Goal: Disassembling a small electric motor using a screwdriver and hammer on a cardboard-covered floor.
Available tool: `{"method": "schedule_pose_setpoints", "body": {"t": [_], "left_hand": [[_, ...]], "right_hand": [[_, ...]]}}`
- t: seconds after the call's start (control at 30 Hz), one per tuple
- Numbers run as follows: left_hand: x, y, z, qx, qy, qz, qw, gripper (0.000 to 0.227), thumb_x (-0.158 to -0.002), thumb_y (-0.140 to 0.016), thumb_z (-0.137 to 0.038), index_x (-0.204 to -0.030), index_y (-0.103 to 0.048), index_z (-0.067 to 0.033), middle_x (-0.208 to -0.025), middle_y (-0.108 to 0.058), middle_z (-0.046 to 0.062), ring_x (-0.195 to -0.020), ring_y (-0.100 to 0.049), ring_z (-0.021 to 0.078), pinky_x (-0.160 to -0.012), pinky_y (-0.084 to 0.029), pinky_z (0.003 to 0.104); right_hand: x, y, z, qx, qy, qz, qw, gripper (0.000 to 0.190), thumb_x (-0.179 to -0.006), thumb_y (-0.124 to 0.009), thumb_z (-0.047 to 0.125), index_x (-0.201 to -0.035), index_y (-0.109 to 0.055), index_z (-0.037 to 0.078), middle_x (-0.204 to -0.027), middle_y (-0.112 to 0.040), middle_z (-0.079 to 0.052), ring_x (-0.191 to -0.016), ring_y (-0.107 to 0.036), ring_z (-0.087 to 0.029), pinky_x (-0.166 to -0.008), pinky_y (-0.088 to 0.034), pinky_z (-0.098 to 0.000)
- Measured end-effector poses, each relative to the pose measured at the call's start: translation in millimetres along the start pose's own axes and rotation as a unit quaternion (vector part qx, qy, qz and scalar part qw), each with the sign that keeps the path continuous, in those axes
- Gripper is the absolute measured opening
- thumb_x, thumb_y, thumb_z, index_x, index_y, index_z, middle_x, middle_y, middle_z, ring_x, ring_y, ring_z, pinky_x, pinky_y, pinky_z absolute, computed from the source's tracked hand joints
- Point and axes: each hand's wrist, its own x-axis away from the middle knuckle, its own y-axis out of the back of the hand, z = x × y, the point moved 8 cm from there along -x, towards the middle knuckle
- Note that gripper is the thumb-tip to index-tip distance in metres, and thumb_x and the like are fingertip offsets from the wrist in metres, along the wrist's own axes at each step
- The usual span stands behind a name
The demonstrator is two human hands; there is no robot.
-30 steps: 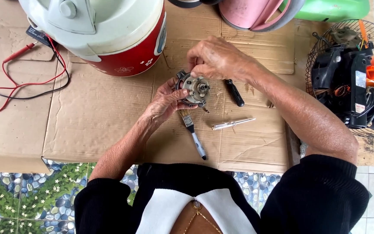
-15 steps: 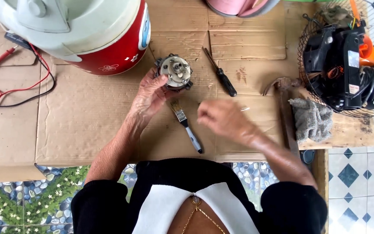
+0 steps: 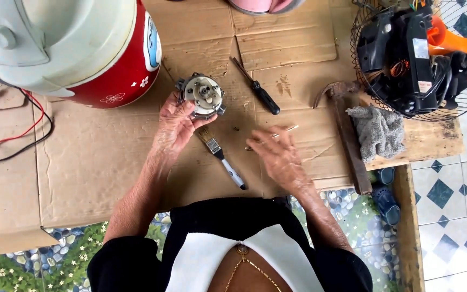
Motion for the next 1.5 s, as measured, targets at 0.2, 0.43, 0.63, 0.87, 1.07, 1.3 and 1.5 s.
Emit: {"method": "schedule_pose_setpoints", "body": {"t": [0.2,0.43,0.63,0.87,1.07,1.3,1.5], "left_hand": [[4,-13,-1,-0.024,-0.013,-0.014,1.0,0.024,-0.09,-0.074,-0.003,-0.104,-0.061,-0.0162,-0.115,-0.073,0.013,-0.108,-0.072,0.0386,-0.093,-0.06,0.067],[9,-39,-3,-0.039,-0.015,0.004,0.999,0.033,-0.086,-0.077,-0.001,-0.111,-0.057,-0.0084,-0.111,-0.07,0.015,-0.1,-0.074,0.036,-0.086,-0.065,0.055],[-9,-45,11,-0.059,-0.021,0.037,0.997,0.036,-0.087,-0.075,-0.001,-0.117,-0.055,-0.0039,-0.113,-0.068,0.016,-0.098,-0.073,0.0319,-0.084,-0.067,0.046],[-9,-53,1,-0.03,-0.022,-0.064,0.997,0.027,-0.083,-0.08,0.003,-0.1,-0.06,-0.0037,-0.092,-0.069,0.016,-0.092,-0.074,0.0435,-0.079,-0.064,0.063],[-5,-55,-5,-0.035,-0.036,-0.068,0.996,0.028,-0.083,-0.08,0.002,-0.101,-0.06,-0.0025,-0.088,-0.068,0.015,-0.088,-0.075,0.0403,-0.078,-0.065,0.062],[-7,-48,-3,-0.038,-0.047,-0.057,0.997,0.029,-0.083,-0.081,0.002,-0.101,-0.059,-0.0028,-0.088,-0.068,0.013,-0.085,-0.076,0.0383,-0.076,-0.065,0.06],[-2,-57,-8,-0.031,-0.038,-0.06,0.997,0.03,-0.082,-0.08,0.004,-0.102,-0.059,-0.0035,-0.091,-0.068,0.013,-0.086,-0.075,0.0357,-0.076,-0.066,0.061]], "right_hand": [[-17,0,-1,0.065,0.035,0.042,0.996,0.027,-0.091,-0.063,0.011,-0.116,-0.069,0.021,-0.118,-0.064,0.001,-0.119,-0.057,-0.025,-0.087,-0.056,-0.036],[-85,132,-35,-0.175,-0.069,-0.196,0.962,0.02,-0.092,-0.075,0.006,-0.108,-0.064,0.009,-0.1,-0.066,-0.004,-0.074,-0.068,-0.017,-0.061,-0.058,-0.0248],[-150,144,-16,-0.37,0.064,-0.265,0.888,0.028,-0.106,-0.072,0.005,-0.129,-0.058,0.013,-0.108,-0.072,-0.009,-0.076,-0.062,-0.012,-0.063,-0.057,-0.0219],[-181,113,29,-0.276,0.088,-0.184,0.939,0.027,-0.091,-0.08,0.011,-0.114,-0.07,0.0,-0.097,-0.076,-0.01,-0.083,-0.067,-0.022,-0.078,-0.056,-0.0311],[-178,109,34,-0.324,0.087,-0.195,0.921,0.024,-0.093,-0.077,0.007,-0.112,-0.068,-0.003,-0.097,-0.074,-0.014,-0.09,-0.065,-0.026,-0.085,-0.055,-0.0355],[-183,89,39,-0.283,0.081,-0.139,0.946,0.024,-0.092,-0.078,0.007,-0.114,-0.07,0.002,-0.102,-0.075,-0.012,-0.093,-0.069,-0.027,-0.097,-0.052,-0.0433],[-183,81,33,-0.293,0.087,-0.137,0.942,0.024,-0.092,-0.078,0.008,-0.113,-0.07,0.002,-0.1,-0.075,-0.011,-0.093,-0.068,-0.03,-0.098,-0.05,-0.0459]]}}
